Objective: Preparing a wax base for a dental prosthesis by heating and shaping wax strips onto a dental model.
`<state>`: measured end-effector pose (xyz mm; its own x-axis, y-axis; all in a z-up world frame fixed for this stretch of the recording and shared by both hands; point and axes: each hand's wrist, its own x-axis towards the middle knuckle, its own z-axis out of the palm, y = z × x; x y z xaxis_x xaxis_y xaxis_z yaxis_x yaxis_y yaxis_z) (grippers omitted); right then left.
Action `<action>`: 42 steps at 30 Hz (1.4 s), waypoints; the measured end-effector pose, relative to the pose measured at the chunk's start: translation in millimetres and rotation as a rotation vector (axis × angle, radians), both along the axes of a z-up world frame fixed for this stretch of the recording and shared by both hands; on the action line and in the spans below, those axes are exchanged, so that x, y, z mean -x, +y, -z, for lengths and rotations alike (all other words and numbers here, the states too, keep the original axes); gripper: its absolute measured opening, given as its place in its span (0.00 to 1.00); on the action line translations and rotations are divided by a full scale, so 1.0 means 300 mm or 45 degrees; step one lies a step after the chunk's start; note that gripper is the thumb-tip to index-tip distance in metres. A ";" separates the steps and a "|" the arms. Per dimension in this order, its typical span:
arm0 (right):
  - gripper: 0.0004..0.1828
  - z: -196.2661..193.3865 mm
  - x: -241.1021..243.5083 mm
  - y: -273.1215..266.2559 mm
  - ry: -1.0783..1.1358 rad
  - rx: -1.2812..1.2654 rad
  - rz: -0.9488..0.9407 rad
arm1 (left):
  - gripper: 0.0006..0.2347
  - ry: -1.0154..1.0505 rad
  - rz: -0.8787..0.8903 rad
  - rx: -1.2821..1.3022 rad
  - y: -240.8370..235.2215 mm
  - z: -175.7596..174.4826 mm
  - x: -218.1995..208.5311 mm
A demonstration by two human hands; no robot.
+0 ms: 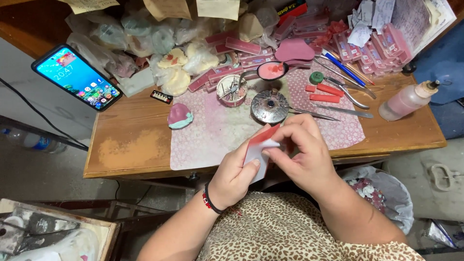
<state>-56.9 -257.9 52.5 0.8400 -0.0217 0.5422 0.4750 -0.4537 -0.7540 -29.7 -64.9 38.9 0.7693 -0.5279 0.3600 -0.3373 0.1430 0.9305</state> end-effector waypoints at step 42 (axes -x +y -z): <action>0.12 -0.081 -1.142 -0.456 -0.254 0.584 0.735 | 0.17 0.301 -0.623 0.433 0.350 0.383 -0.164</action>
<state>285.8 -394.7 76.7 0.6490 -0.1634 0.7431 0.1752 -0.9183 -0.3549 19.6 40.0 -76.0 0.9714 0.0185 0.2367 -0.2297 0.3251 0.9174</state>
